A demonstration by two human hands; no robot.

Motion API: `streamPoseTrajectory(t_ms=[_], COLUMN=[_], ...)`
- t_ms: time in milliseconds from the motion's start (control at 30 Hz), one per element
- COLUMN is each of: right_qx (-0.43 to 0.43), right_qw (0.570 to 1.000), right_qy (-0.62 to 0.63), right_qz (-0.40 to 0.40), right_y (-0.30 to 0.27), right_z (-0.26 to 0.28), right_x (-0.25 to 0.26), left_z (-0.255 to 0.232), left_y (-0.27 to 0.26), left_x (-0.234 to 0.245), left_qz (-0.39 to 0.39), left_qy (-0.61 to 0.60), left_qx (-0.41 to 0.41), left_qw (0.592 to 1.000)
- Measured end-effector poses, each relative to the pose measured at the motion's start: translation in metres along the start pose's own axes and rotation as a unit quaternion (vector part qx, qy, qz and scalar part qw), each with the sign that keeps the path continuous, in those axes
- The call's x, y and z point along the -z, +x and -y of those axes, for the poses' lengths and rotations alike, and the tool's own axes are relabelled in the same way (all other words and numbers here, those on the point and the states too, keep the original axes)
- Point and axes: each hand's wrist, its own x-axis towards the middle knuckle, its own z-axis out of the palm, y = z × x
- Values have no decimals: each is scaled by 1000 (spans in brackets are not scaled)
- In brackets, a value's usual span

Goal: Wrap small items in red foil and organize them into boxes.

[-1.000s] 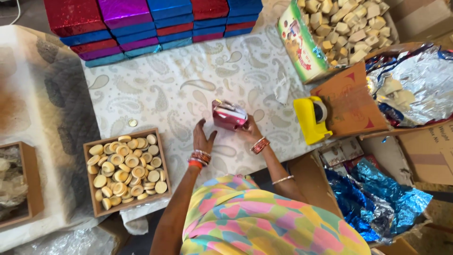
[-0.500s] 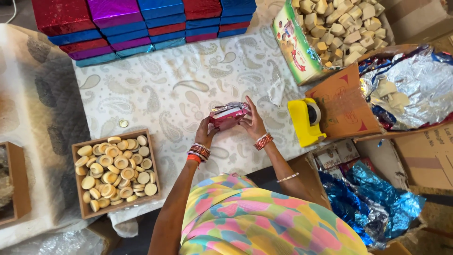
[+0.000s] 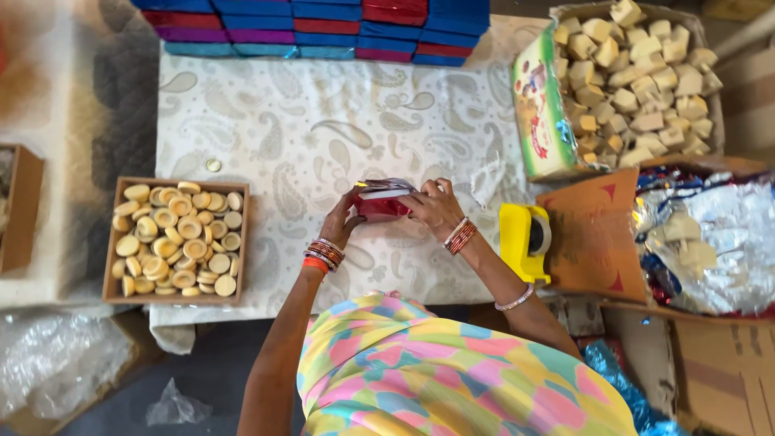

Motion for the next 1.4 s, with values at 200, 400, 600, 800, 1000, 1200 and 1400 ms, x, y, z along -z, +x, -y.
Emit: streamPoseTrajectory(t_ms=[200,400,600,800,1000,1200,1400], right_qx=[63,43,27,21,-6,-18,-25], right_qw=[998,997,993,996,990,995,998], right_qy=[18,18,1,-3,-22,-5,12], right_qz=[20,58,115,92,137,103,-50], right_y=[5,15,7,-6,-9,-14,-17], right_z=[-31,-33,-39,-27,-14,-6,22], right_x=[-29,-21,-29,-33,-31,-29,2], left_z=[1,-13,-24,-26,-7,-15,-5], left_y=[-5,-11,-4,0,13,12,3], left_x=[-19,-22,-14,-6,1,4,-4], left_qz=[-93,-105,-51,-28,26,30,-8], left_qy=[-136,-106,-104,-139,-206,-174,-161], left_qx=[14,-9,-17,-27,15,17,-22], left_qw=[986,989,993,990,978,984,987])
